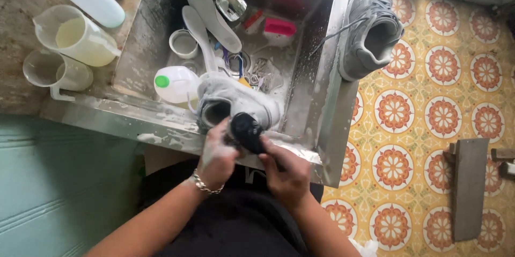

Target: The person scrubs a gray sneaker with a brush and soap in a sink, then rinses it under running water. They continue scrubbing different parts of the shoe, including the sole and laces, using both a large brush and a smaller brush.

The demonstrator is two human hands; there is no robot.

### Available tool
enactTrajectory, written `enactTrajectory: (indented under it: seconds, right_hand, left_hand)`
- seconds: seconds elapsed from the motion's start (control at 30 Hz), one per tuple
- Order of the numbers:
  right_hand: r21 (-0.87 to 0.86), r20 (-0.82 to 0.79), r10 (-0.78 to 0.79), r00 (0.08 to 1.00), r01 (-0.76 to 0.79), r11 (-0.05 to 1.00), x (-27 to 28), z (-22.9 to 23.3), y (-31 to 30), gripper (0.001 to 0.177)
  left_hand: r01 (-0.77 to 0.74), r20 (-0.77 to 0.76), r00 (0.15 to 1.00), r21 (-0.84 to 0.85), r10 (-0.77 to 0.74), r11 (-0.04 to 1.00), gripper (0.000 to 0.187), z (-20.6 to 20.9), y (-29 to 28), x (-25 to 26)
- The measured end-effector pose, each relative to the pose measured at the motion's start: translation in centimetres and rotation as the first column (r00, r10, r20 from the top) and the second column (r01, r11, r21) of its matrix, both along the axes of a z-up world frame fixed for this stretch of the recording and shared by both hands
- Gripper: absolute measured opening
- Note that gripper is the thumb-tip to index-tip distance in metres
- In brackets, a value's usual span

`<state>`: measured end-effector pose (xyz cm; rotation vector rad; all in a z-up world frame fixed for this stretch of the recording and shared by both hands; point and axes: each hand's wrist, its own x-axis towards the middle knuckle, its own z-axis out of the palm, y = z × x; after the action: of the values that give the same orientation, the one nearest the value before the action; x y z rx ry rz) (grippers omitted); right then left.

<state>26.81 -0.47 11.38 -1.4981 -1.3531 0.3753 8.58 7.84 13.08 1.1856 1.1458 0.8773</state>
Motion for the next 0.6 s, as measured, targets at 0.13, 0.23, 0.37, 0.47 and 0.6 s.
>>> enactTrajectory:
  seconds: [0.13,0.23,0.37,0.47,0.6]
  right_hand:
    - [0.148,0.055,-0.096,0.994,0.087,0.985,3.2,0.4,2.7,0.004]
    - [0.221,0.030,-0.125,0.992,0.116,0.968,0.7,-0.5,2.2,0.004]
    - [0.293,0.202,-0.190,0.961,0.126,0.948,1.8,-1.4,3.1,0.024]
    - [0.306,0.205,-0.154,0.967,0.086,0.948,5.7,-0.6,5.3,0.021]
    - [0.329,0.283,-0.087,0.955,-0.011,0.944,1.5,-0.6,2.9,0.010]
  left_hand:
    - [-0.096,0.371,0.928,0.316,-0.029,0.944,0.051,0.8,0.3,-1.0]
    - [-0.168,0.604,0.796,0.293,-0.046,0.941,0.037,2.2,0.5,0.9]
    - [-0.007,0.831,0.399,-0.421,0.388,0.907,0.078,6.4,0.8,2.1]
    - [0.082,0.897,0.387,-0.262,0.211,0.962,0.095,5.7,0.5,1.1]
    - [-0.008,0.946,0.260,-0.199,0.194,0.980,0.069,6.4,0.5,2.1]
